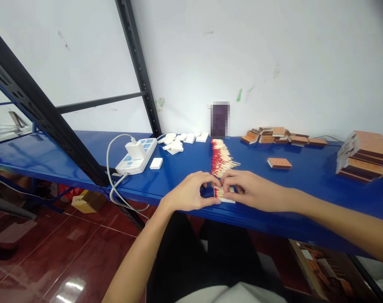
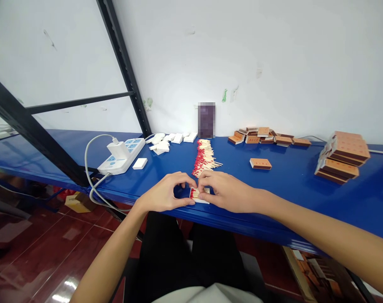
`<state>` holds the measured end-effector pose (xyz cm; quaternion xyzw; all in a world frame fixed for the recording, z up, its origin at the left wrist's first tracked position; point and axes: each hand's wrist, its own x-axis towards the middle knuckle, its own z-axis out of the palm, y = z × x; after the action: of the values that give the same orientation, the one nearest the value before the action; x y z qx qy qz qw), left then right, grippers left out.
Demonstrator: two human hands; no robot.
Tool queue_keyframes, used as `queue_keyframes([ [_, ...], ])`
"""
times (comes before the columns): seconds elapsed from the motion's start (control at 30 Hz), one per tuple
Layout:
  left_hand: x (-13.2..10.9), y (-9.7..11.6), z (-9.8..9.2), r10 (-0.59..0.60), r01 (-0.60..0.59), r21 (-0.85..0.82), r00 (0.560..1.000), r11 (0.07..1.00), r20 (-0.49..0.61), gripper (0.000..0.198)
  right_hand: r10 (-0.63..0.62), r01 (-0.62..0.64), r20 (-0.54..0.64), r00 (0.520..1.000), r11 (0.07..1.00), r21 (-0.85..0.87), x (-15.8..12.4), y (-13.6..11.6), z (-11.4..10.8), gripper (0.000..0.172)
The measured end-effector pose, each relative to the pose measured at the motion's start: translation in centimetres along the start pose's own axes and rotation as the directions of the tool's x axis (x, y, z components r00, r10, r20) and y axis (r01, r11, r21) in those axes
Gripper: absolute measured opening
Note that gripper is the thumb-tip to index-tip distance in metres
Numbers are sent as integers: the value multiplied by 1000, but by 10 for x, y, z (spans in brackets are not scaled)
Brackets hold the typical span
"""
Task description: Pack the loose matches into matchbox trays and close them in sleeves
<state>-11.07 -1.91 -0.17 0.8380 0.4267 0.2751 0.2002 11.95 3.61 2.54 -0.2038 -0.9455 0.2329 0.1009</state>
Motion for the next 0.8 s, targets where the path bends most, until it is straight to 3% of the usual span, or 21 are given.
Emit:
queue_keyframes([
  [0.3,1,3,-1,-1,1,2,1000,1000,-9,30,14,-15,-60,998,1000,-23,2,8,-7,30],
  [0.5,1,2,0,-9,9,7,1000,1000,-16,32,11,-11,66,998,1000,5,8,8,-19,32],
  [0.7,0,5,0,-7,8,27,1000,1000,-30,38,38,-48,-159,987,997,-59,15,16,-19,21],
  [0.8,0,4,0,-10,14,49,998,999,-65,31,40,-70,-202,978,987,-142,16,25,-12,15],
])
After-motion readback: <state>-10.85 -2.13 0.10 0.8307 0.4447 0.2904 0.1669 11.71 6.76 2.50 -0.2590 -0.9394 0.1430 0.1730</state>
